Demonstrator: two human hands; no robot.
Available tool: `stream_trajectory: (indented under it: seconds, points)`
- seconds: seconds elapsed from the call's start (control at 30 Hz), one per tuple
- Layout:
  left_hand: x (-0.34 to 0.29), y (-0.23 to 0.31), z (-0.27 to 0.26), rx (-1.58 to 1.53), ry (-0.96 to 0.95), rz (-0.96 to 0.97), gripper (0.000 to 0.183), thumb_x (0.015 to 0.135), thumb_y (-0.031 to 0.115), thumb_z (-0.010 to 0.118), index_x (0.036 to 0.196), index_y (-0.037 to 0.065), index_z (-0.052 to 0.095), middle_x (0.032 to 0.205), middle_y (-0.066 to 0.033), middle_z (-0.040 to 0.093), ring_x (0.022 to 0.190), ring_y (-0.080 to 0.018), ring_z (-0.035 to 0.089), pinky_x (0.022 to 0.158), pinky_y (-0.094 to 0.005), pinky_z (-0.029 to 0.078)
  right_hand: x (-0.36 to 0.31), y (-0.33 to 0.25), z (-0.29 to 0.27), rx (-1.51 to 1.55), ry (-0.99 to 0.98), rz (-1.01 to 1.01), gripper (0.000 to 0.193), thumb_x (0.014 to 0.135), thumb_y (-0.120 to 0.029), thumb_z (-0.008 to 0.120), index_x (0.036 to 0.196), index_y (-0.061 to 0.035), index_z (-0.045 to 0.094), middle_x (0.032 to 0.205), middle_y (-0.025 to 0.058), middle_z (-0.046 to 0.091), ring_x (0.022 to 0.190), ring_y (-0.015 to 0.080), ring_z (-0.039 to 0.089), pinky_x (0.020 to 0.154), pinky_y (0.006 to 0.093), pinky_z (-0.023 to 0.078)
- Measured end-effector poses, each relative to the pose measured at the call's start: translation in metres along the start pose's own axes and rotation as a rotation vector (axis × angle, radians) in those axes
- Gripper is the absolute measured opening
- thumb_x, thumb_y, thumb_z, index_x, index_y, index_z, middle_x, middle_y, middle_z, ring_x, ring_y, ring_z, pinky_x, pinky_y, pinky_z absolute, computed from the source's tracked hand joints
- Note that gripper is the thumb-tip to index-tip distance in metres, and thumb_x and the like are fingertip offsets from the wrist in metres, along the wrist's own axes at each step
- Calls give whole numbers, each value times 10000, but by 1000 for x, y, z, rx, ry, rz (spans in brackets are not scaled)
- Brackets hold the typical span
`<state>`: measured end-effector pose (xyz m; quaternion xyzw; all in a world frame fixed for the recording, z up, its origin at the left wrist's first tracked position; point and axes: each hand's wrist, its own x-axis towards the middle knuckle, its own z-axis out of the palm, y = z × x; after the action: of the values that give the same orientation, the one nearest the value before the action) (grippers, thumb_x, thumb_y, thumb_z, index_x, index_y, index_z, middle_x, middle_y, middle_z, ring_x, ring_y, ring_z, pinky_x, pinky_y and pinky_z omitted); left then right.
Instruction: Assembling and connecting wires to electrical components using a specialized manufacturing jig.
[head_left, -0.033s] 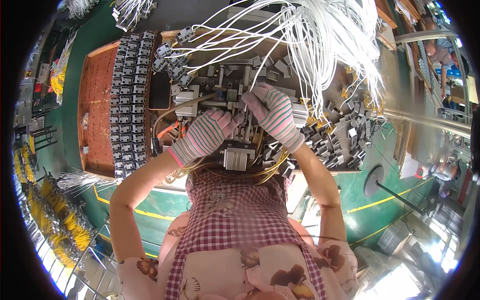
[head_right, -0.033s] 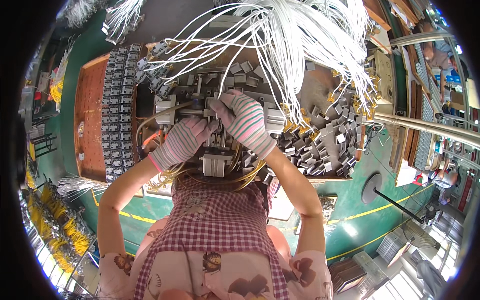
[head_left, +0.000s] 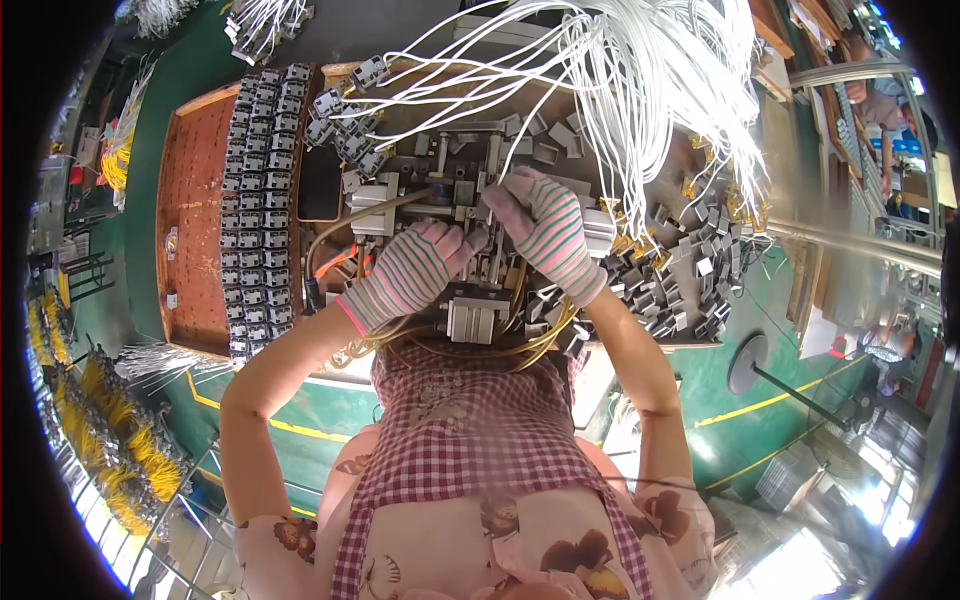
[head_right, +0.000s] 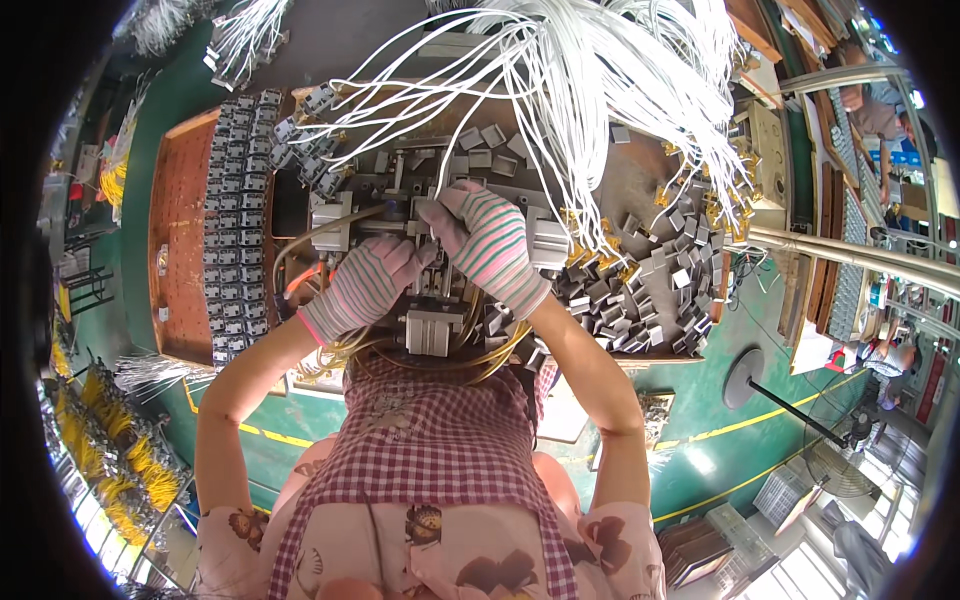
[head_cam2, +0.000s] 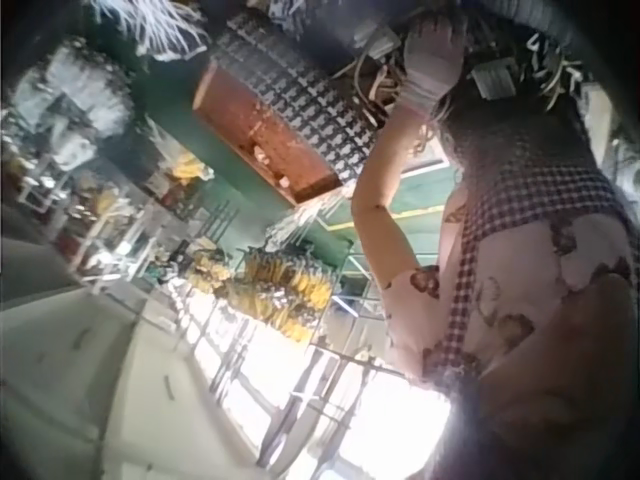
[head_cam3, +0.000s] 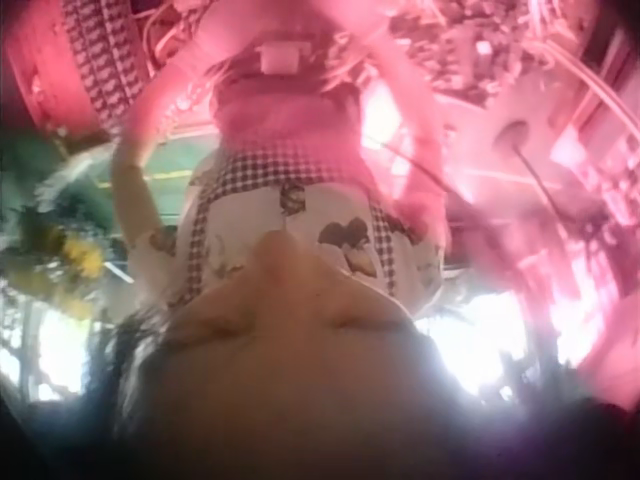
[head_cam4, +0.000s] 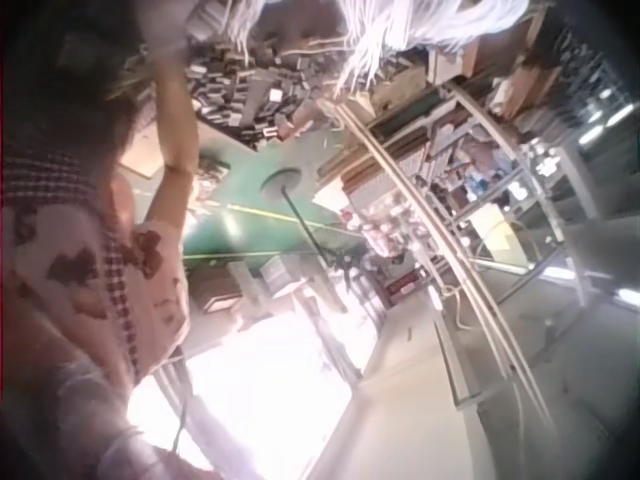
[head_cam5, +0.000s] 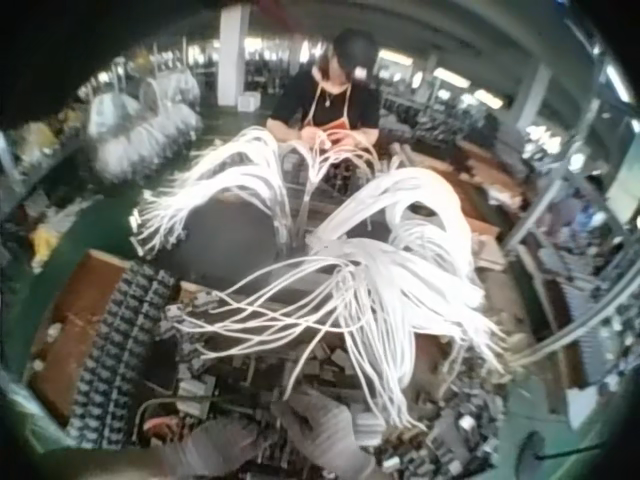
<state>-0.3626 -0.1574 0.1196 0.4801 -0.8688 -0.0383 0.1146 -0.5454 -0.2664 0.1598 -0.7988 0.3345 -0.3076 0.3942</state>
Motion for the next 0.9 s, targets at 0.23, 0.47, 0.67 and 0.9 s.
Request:
stream_trajectory:
  seconds: [0.23,0.47,0.67,0.9]
  points:
    - [2,-3,-3,-11,-55,-9,386,868,199,569,1236,89,612,897,-26,561,835,-186,558,759,-335,473,12,-2,4,-18,30,2,169,878,-117,656,748,-14,628,658,128,528,611,299,523,564,384,429]
    - [3,-7,4,-15,-23,12,374,860,199,575,1217,102,626,848,-12,550,797,-182,557,734,-331,471,14,-10,2,-59,30,9,110,834,-97,684,748,-37,650,664,134,556,612,330,561,560,399,461]
    - [6,-3,-3,-67,-79,-46,420,854,141,585,1272,103,601,847,-51,535,804,-221,559,726,-366,473,3,-17,-16,-187,44,-52,90,831,-89,686,767,-29,663,699,132,603,626,312,591,564,386,475]
    - [1,-10,-33,-1065,214,-423,367,987,188,580,1350,138,581,1114,-46,634,828,-111,600,736,-271,506,-97,10,-82,-33,455,289,186,975,-121,571,861,-23,681,727,1,603,635,73,489,600,237,415]
